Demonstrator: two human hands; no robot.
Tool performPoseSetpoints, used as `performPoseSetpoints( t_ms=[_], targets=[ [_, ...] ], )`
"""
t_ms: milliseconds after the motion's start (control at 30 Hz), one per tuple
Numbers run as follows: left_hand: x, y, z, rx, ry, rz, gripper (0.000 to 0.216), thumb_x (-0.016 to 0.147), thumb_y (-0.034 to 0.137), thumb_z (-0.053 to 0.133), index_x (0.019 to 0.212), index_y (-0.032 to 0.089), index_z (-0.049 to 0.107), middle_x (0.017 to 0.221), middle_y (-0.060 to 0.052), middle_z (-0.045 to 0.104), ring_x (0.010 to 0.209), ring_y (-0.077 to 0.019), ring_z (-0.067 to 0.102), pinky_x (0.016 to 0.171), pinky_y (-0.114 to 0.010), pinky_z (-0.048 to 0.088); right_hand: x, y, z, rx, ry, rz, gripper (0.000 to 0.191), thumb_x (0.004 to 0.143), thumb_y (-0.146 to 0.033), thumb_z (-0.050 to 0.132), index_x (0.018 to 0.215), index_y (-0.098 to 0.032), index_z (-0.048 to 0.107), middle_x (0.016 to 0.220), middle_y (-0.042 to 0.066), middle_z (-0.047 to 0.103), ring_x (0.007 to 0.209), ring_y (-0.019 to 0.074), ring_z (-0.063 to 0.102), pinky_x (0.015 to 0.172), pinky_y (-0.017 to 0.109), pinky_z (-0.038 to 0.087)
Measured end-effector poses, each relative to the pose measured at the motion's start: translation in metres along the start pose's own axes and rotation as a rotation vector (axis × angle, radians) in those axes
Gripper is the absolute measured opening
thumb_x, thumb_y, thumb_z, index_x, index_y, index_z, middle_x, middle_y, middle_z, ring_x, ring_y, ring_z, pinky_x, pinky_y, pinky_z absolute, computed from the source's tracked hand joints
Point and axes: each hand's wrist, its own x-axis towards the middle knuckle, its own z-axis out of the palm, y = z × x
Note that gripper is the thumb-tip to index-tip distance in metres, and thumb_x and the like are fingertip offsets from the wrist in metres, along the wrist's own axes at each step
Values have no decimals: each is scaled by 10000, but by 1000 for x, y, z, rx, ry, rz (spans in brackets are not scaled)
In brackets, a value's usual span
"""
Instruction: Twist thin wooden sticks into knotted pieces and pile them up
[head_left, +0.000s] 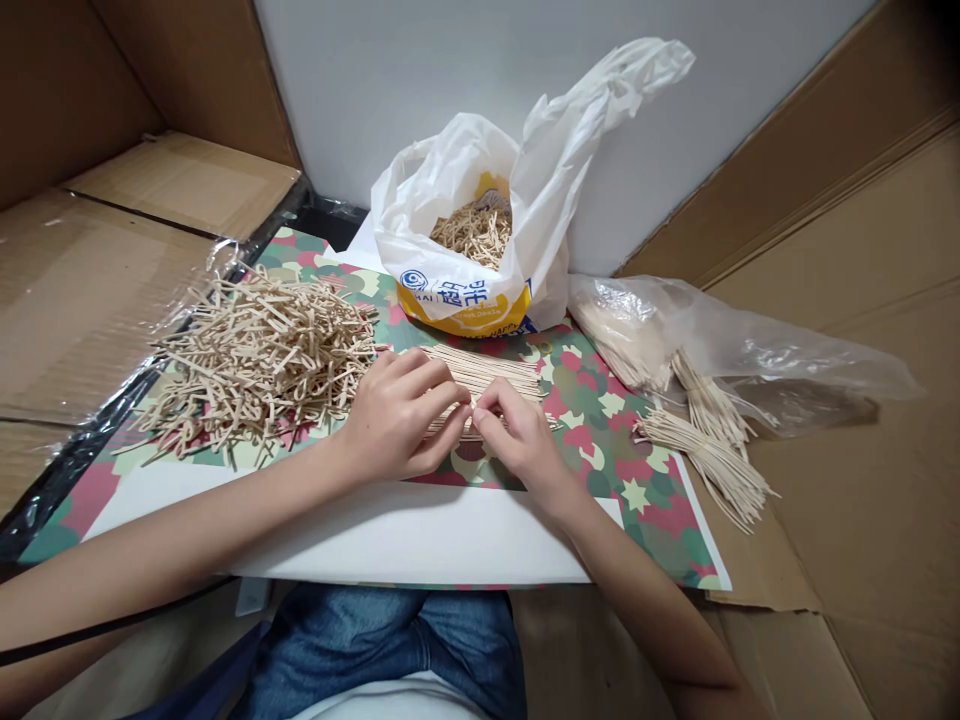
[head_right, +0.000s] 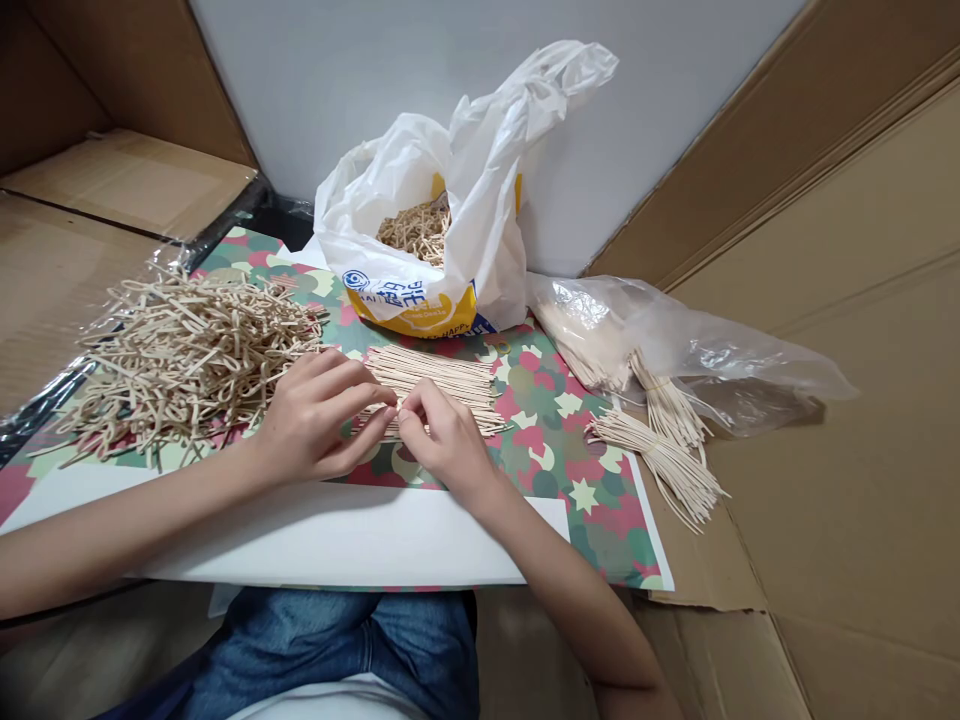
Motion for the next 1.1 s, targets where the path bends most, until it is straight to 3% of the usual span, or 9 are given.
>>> performPoseSetpoints(
  t_ms=[200, 400, 533, 633, 833, 1000, 1100],
  targets=[
    [4, 0, -3, 130, -22, 44, 193, 780, 276, 461, 711, 175, 610, 652, -44, 564, 668, -178, 432, 613, -321, 284, 1, -1, 4, -109, -19, -29, 110, 812, -191, 414, 703, -203, 412, 629, -28, 490, 589, 118, 473, 567, 230, 352],
    [8, -2, -7, -185, -104, -91, 140, 702, 184, 461, 607, 151, 559, 609, -27, 523, 610, -148, 406, 603, -292, 313, 4, 3, -12, 44, -237, 22, 104, 846, -218, 422, 746, -201, 445, 667, -32, 530, 601, 110, 494, 569, 223, 362],
    [10, -3, -8, -384, -170, -75, 150, 697, 139, 441, 603, 141, 558, 605, -18, 521, 595, -131, 419, 615, -275, 335, 7, 5, -26, 31, -271, -57, 81, 850, -274, 457, 856, -200, 489, 781, -8, 556, 701, 122, 523, 626, 235, 391],
    [9, -2, -7, -433, -202, -55, 156, 708, 148, 442, 622, 138, 571, 606, -13, 519, 599, -126, 434, 621, -267, 342, 7, 4, -27, -93, -338, -157, 96, 848, -290, 475, 856, -198, 503, 758, -3, 567, 719, 135, 518, 662, 256, 384],
    [9, 2, -5, -450, -150, -77, 134, 683, 144, 455, 591, 139, 552, 581, -9, 507, 592, -123, 422, 602, -260, 333, 2, 2, -15, -242, -211, -303, 148, 824, -183, 462, 675, -189, 467, 649, -1, 530, 667, 142, 466, 647, 272, 349],
    [12, 1, -8, -485, -52, -210, 134, 656, 117, 449, 546, 138, 523, 553, -1, 496, 568, -113, 411, 599, -259, 329, -1, 1, -13, -155, -93, -276, 160, 818, -165, 459, 661, -190, 439, 639, -12, 492, 643, 124, 461, 627, 251, 347],
    [11, 0, -9, -531, -51, -255, 137, 657, 113, 449, 556, 131, 540, 559, -6, 508, 574, -115, 430, 603, -259, 336, 0, 1, -15, -102, -111, -226, 158, 823, -184, 465, 667, -191, 444, 645, -18, 495, 636, 118, 465, 627, 244, 351]
  ],
)
